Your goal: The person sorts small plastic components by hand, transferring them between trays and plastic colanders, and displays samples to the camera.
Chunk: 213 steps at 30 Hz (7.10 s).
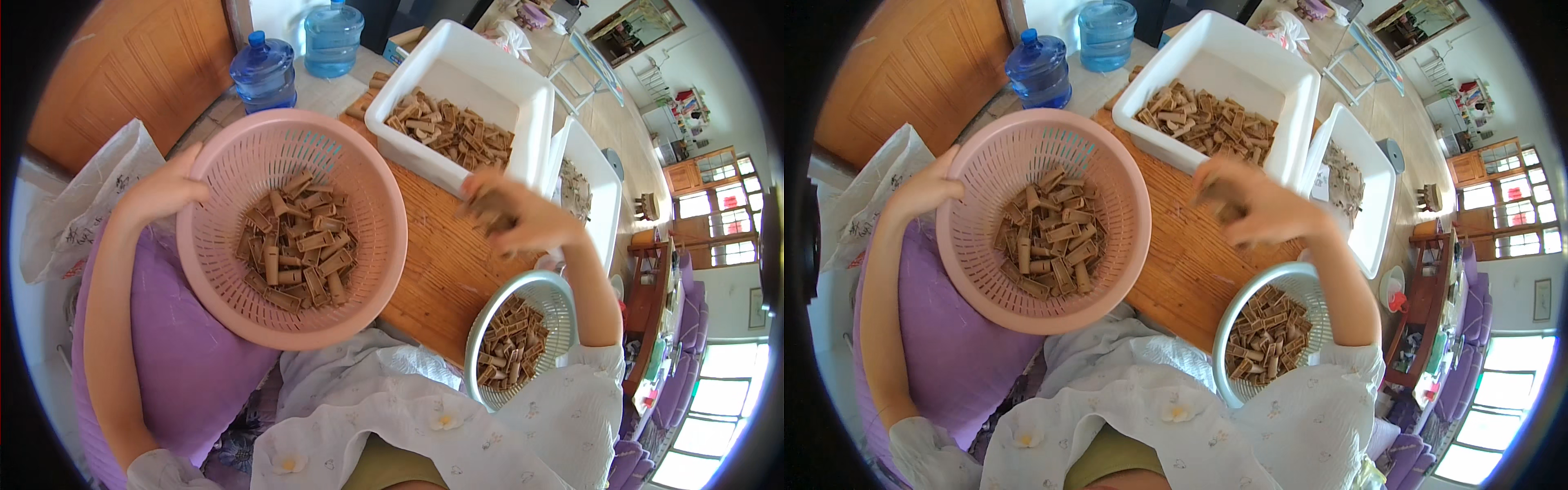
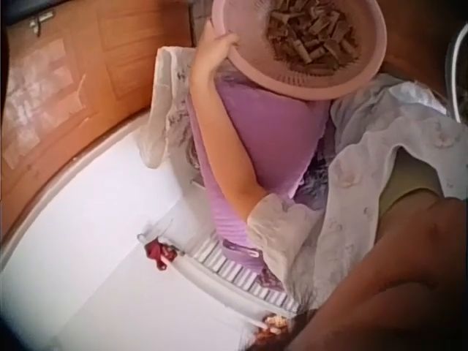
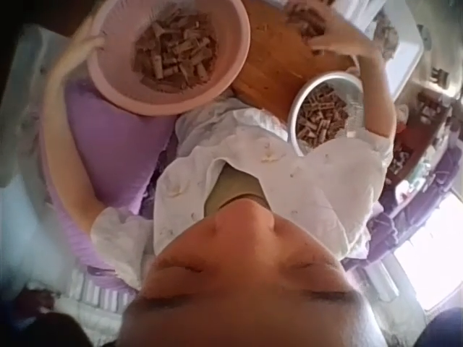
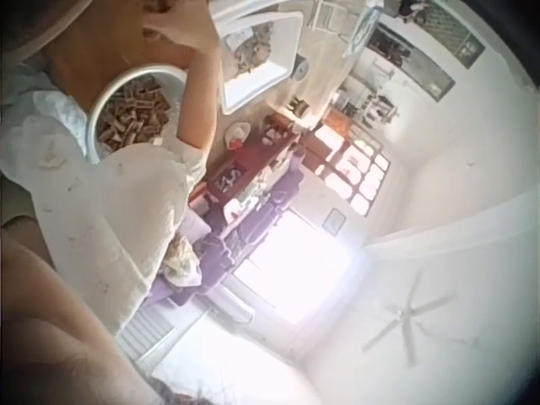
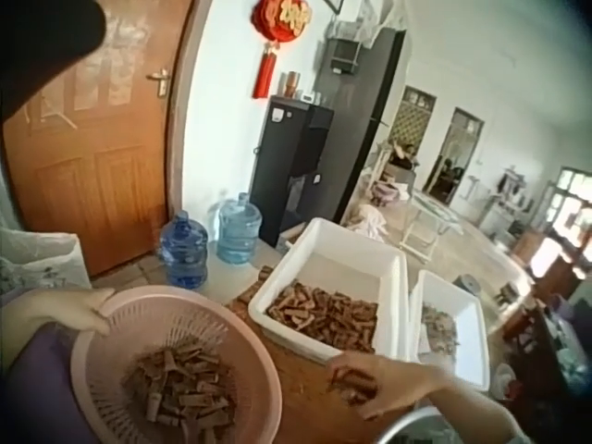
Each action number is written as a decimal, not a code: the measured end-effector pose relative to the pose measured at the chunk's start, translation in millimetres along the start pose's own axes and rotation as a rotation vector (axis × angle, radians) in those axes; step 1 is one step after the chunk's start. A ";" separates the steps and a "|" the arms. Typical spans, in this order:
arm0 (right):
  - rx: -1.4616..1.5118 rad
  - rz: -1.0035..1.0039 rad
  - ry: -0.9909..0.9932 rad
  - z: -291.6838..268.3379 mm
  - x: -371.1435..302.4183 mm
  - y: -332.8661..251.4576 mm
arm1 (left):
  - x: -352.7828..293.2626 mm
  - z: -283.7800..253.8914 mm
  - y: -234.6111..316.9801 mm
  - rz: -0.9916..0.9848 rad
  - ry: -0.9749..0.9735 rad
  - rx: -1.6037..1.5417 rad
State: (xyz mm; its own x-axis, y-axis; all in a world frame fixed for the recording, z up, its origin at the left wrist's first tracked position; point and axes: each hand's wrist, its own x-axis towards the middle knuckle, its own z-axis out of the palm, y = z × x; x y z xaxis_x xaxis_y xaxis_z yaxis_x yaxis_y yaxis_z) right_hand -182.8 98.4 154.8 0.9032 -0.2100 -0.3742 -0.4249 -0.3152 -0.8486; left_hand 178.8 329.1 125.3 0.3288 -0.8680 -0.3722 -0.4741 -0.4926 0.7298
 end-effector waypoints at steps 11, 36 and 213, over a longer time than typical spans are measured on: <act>-0.705 0.224 -0.107 65.4 53.7 103.2 | 10.6 -1.1 -9.7 0.048 -0.069 -0.061; -0.714 0.166 0.229 17.8 -5.9 125.0 | 8.6 -1.0 -13.5 0.054 -0.050 -0.070; -0.351 0.520 0.078 46.5 3.8 57.5 | 15.6 -1.6 -19.1 0.051 -0.060 0.038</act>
State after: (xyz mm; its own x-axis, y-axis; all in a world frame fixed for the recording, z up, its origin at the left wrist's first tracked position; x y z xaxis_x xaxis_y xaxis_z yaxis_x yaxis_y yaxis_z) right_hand -200.9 122.5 87.2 0.5719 -0.4802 -0.6651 -0.8136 -0.4357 -0.3850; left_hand 194.2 325.0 106.5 0.2547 -0.8937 -0.3692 -0.5201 -0.4485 0.7269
